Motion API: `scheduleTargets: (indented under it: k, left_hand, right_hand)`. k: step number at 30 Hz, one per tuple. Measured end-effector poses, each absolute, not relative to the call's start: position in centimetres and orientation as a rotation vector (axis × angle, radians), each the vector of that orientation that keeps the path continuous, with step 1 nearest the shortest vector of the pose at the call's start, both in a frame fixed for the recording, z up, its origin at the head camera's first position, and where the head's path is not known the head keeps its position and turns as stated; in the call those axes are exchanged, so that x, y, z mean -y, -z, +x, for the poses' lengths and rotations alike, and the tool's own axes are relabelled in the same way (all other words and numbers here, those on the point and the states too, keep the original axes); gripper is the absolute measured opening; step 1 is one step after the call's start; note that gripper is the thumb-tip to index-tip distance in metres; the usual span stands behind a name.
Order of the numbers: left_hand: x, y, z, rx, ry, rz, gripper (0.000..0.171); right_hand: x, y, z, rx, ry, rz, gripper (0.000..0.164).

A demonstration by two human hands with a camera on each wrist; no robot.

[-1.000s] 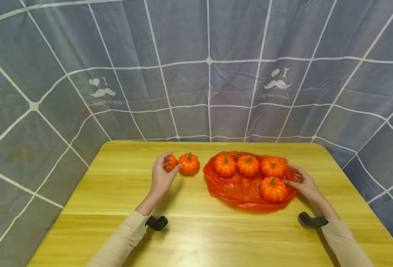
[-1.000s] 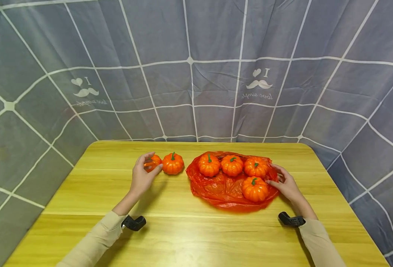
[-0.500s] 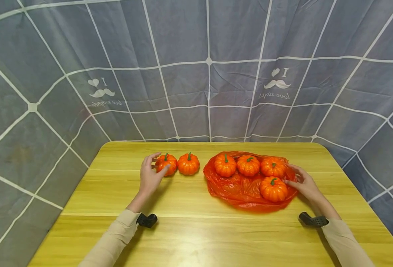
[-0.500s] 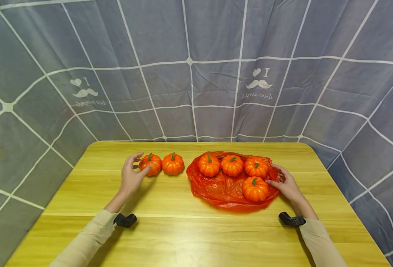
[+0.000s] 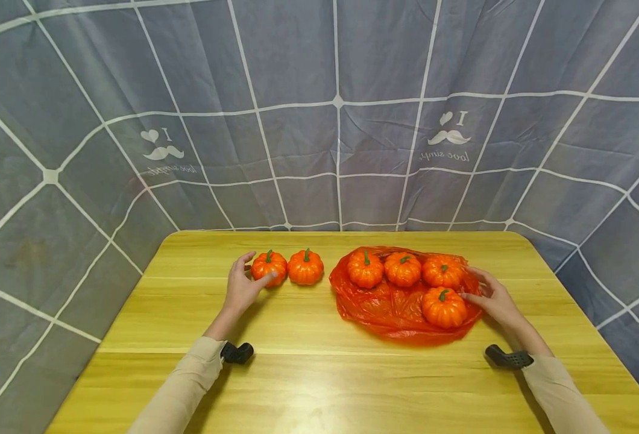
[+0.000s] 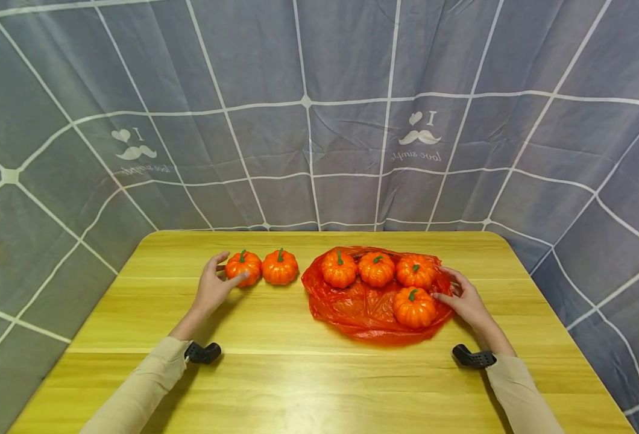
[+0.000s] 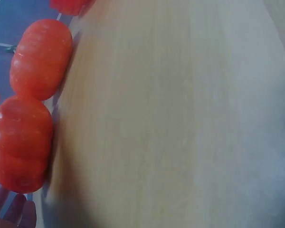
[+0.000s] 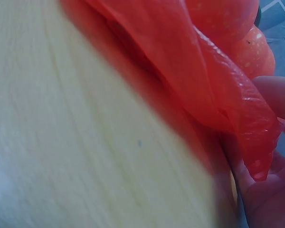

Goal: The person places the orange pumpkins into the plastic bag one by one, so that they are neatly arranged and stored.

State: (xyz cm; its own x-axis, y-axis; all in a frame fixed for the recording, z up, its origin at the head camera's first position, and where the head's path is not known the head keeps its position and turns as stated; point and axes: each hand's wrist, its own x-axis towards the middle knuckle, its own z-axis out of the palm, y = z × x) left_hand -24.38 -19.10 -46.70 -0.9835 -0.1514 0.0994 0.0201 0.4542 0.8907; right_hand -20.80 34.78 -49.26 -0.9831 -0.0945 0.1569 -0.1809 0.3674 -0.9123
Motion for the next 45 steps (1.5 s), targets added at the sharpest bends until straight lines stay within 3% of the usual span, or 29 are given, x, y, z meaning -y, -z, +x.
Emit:
scheduleTargets:
  k: [45]
  left_hand:
    - [18.3, 46.9, -23.7, 2.530, 1.624, 0.174, 0.081]
  right_hand:
    - [-35.0, 49.5, -20.9, 2.510, -1.751, 0.256, 0.062]
